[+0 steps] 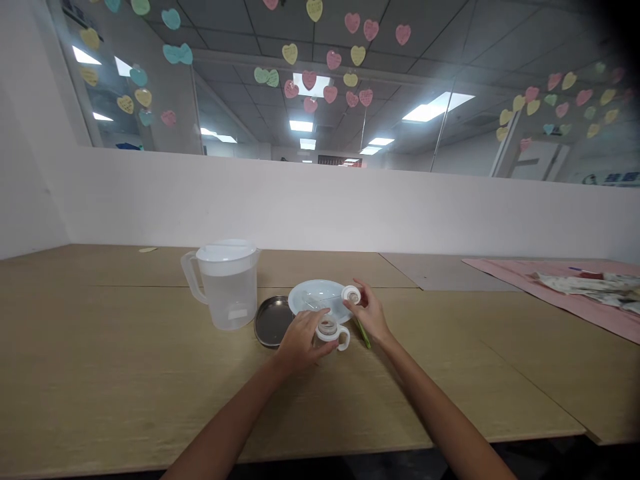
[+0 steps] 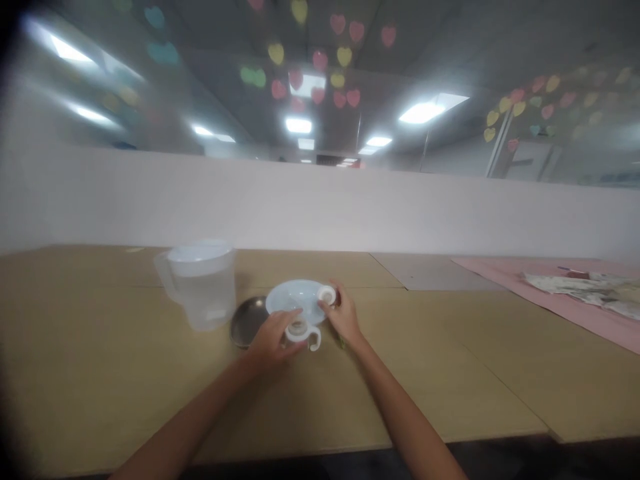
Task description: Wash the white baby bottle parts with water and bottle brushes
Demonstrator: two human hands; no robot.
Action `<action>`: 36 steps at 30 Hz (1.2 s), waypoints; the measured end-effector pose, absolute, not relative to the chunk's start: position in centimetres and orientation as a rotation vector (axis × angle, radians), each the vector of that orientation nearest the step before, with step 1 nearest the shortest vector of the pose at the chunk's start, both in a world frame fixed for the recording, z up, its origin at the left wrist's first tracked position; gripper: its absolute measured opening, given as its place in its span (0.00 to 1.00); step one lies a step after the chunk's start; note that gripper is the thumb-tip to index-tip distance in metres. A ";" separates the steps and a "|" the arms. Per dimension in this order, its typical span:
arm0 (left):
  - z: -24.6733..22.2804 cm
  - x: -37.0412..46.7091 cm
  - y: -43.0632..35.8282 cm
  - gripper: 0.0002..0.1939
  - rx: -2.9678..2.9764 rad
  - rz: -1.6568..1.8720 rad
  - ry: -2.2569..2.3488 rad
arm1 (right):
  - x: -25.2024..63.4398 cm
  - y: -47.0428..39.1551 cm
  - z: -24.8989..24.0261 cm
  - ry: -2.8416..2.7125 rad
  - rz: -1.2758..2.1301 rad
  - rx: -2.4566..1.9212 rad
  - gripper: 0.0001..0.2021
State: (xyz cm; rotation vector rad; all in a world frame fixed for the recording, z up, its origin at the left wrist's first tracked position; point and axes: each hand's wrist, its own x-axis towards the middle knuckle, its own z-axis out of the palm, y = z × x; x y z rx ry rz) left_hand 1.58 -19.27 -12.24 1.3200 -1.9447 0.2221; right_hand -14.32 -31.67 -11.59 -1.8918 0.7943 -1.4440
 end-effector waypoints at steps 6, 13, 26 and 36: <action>-12.2 1.5 -19.3 0.28 1.341 0.211 -1.949 | -14.3 -31.1 -11.3 0.708 -1.523 -1.840 0.16; -12.3 1.5 -19.4 0.27 1.335 0.180 -1.946 | -14.3 -31.5 -11.4 0.686 -1.499 -1.696 0.16; -12.5 1.6 -19.4 0.27 1.323 0.164 -1.940 | -14.8 -31.0 -10.5 1.060 -1.331 -1.898 0.25; -12.3 1.5 -19.3 0.29 1.347 0.150 -1.937 | -14.7 -30.8 -10.8 1.170 -1.386 -1.819 0.20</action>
